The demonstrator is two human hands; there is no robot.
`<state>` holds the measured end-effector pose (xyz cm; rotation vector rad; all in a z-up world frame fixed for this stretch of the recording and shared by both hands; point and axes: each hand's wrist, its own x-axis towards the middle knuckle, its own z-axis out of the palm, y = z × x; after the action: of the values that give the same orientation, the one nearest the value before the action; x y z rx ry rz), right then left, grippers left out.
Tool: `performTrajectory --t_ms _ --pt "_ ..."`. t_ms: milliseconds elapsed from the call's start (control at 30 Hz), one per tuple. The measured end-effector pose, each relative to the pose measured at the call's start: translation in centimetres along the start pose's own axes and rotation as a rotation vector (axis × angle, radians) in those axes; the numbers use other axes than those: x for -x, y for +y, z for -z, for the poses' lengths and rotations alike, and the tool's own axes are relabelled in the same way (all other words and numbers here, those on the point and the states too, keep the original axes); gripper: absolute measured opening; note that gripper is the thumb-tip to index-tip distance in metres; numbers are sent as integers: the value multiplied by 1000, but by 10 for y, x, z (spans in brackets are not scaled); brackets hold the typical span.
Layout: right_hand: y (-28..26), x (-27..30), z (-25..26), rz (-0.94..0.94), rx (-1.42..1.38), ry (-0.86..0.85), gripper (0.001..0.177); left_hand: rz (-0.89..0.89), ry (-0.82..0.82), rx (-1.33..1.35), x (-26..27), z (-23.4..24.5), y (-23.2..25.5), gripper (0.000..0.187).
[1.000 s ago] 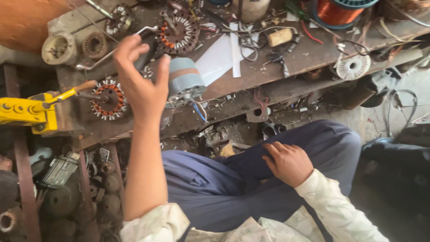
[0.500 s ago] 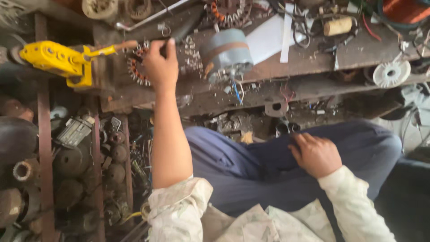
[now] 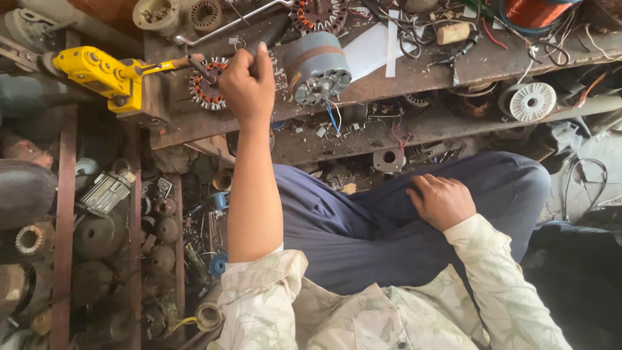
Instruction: The person disassembles an electric motor on a cluttered workbench, removes the rotor, and uses pliers to strip wire insulation. The person then reassembles the motor components.
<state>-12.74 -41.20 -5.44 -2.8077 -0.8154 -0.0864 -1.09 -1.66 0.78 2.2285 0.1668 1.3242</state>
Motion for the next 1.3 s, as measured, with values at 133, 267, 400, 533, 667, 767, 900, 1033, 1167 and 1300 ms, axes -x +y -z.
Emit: performTrajectory --t_ms 133,267,400,533,667,767,900,1033,1167,1300 --pt "-3 4 2 32 -7 18 22 -65 -14 -43 12 9 19 42" --pt "-8 10 9 80 -44 71 22 -113 -46 -10 30 18 43 39" --pt "-14 12 17 175 -60 102 23 -256 -113 -71 42 24 67 40" --pt "-21 15 23 222 -53 89 22 -377 -147 -92 50 29 82 39" --pt "-26 16 26 275 -55 110 22 -353 -175 -145 64 46 89 40" --pt "-24 20 27 282 -85 103 20 -288 -167 -138 81 56 96 41" --pt "-18 23 15 271 -128 33 21 -215 -201 -146 100 60 101 44" --pt "-6 16 -9 252 -147 -47 22 -228 -200 -162 111 45 98 43" --pt "2 5 -36 203 -227 -74 22 -236 -254 -183 122 21 69 42" --pt "0 -14 -55 158 -291 -193 26 -189 -389 -261 137 1 24 40"
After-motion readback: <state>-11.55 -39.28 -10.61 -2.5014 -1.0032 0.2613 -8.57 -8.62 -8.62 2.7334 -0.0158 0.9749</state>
